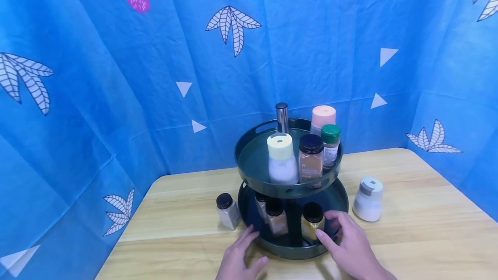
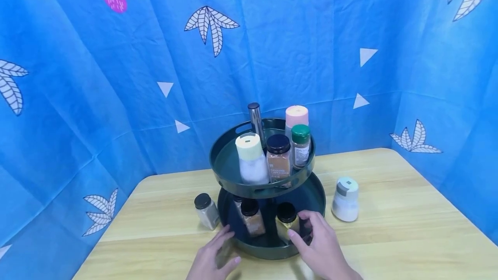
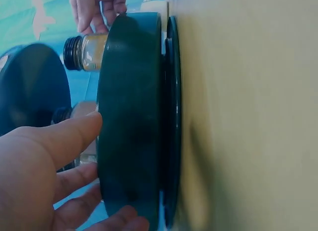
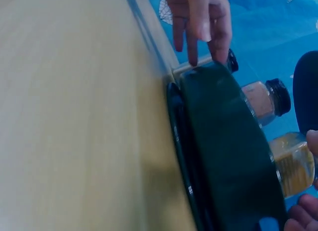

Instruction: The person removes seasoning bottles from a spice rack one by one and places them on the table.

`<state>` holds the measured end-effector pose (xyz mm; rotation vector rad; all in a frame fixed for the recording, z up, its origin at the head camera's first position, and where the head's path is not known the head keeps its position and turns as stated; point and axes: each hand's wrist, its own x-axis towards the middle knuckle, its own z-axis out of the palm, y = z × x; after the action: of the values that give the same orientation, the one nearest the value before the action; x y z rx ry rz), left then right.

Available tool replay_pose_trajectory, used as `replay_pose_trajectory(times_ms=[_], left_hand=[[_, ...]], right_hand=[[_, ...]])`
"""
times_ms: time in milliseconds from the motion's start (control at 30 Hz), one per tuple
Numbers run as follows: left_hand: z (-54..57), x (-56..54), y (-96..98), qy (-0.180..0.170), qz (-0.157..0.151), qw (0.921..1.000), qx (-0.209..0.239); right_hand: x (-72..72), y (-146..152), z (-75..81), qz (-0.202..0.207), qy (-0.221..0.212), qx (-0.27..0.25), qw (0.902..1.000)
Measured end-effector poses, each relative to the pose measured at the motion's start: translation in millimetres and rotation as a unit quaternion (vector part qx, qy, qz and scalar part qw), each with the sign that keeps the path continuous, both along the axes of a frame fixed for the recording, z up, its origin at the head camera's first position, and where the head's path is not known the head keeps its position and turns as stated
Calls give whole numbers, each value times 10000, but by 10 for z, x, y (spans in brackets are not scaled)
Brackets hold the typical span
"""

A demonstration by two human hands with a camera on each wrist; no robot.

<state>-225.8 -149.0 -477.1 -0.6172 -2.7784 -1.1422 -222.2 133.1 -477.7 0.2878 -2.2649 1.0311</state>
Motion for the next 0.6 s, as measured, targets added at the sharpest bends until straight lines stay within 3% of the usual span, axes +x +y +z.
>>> replay_pose_trajectory(times_ms=[133, 300, 600], left_hand=[[-47, -7, -2, 158, -15, 9999, 38], [-90, -4, -14, 336, 52, 9994, 107], [-93, 19, 17, 349, 25, 9989, 307]], right_hand=[[-7, -15, 101, 72, -603, 188, 9980], [-62, -49, 229, 211, -1552, 578, 9860], [-178, -39, 301, 273, -1489, 1034, 9830]])
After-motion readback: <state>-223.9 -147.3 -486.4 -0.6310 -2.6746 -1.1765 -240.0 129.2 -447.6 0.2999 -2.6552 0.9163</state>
